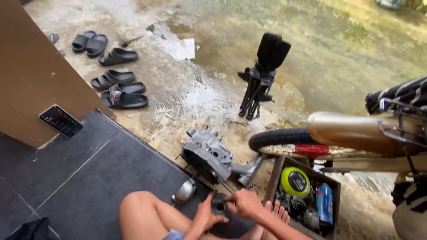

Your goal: A person is sitting on the floor and attempting to install a gear shaft into a motorcycle engine crankcase.

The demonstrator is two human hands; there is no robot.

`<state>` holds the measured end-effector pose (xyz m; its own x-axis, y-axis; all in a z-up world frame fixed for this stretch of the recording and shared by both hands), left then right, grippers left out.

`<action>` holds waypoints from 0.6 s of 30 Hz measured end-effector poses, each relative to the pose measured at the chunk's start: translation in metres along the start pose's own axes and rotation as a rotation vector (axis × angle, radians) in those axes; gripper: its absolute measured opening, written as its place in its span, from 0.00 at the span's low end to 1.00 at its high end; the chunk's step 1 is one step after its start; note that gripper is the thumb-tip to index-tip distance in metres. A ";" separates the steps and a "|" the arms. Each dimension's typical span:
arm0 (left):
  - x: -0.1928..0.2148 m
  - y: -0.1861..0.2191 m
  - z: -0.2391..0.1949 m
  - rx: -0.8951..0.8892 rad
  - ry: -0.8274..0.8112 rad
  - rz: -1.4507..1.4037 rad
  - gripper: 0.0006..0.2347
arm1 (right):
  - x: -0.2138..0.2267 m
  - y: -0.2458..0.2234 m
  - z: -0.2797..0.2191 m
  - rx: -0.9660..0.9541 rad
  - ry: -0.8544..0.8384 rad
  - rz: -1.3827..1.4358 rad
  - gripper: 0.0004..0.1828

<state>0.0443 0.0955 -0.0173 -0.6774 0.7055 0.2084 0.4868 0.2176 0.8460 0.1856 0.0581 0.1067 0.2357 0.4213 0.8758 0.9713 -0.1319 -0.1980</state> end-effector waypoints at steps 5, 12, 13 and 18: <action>-0.002 0.000 -0.006 0.132 -0.084 0.002 0.51 | -0.006 -0.010 -0.017 -0.065 -0.215 0.044 0.18; 0.007 0.028 -0.019 0.161 -0.074 0.017 0.50 | -0.016 0.003 -0.015 -0.201 -0.202 0.166 0.14; 0.009 0.031 -0.021 0.163 -0.071 0.019 0.50 | -0.021 0.004 -0.010 -0.198 -0.201 0.169 0.14; 0.005 0.022 -0.013 0.180 -0.114 0.002 0.52 | -0.030 0.014 0.001 -0.175 -0.057 0.088 0.13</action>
Point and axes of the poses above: each hand's wrist, its own z-axis towards the middle knuckle, its own x-axis out of the back of the hand, y = z × x, the point moved 9 cm from there along z, towards the middle knuckle, and after that the axes turned 13 degrees about -z, right-handed, at the moved point
